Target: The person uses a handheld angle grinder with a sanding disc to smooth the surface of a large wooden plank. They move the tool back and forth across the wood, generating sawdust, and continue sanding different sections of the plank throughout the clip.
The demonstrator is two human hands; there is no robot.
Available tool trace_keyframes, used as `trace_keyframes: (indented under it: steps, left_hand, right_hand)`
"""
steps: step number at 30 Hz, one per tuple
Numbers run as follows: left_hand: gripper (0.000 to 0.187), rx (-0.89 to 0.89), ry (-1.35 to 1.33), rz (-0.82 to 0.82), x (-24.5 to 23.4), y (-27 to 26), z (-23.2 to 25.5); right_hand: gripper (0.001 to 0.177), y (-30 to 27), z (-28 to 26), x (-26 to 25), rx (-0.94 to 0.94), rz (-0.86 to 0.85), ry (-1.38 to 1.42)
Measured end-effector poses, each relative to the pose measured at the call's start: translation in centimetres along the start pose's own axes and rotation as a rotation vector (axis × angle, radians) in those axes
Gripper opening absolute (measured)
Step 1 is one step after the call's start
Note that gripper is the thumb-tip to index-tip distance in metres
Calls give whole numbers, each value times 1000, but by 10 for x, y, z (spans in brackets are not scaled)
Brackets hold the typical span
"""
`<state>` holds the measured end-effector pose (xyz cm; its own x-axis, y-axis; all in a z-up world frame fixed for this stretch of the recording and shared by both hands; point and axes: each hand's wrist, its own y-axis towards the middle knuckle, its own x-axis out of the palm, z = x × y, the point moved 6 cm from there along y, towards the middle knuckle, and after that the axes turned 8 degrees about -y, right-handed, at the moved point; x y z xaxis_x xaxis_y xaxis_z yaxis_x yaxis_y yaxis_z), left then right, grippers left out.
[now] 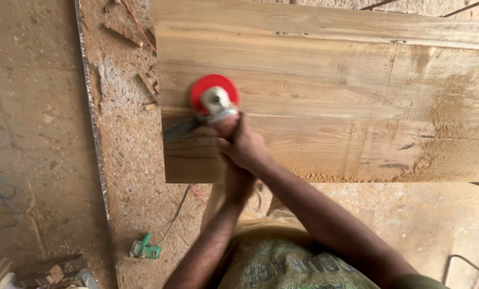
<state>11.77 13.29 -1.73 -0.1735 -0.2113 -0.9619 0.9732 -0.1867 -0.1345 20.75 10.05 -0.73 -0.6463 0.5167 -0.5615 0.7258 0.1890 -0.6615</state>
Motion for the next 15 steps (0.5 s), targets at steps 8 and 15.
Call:
trace_keyframes:
  steps: [8, 15]
  left_hand:
    - [93, -259, -1120, -289, -18, -1, 40]
    - [110, -216, -869, -584, -8, 24, 45]
  right_hand:
    - [69, -41, 100, -14, 176, 209, 530]
    - [69, -37, 116, -45, 216, 489, 539]
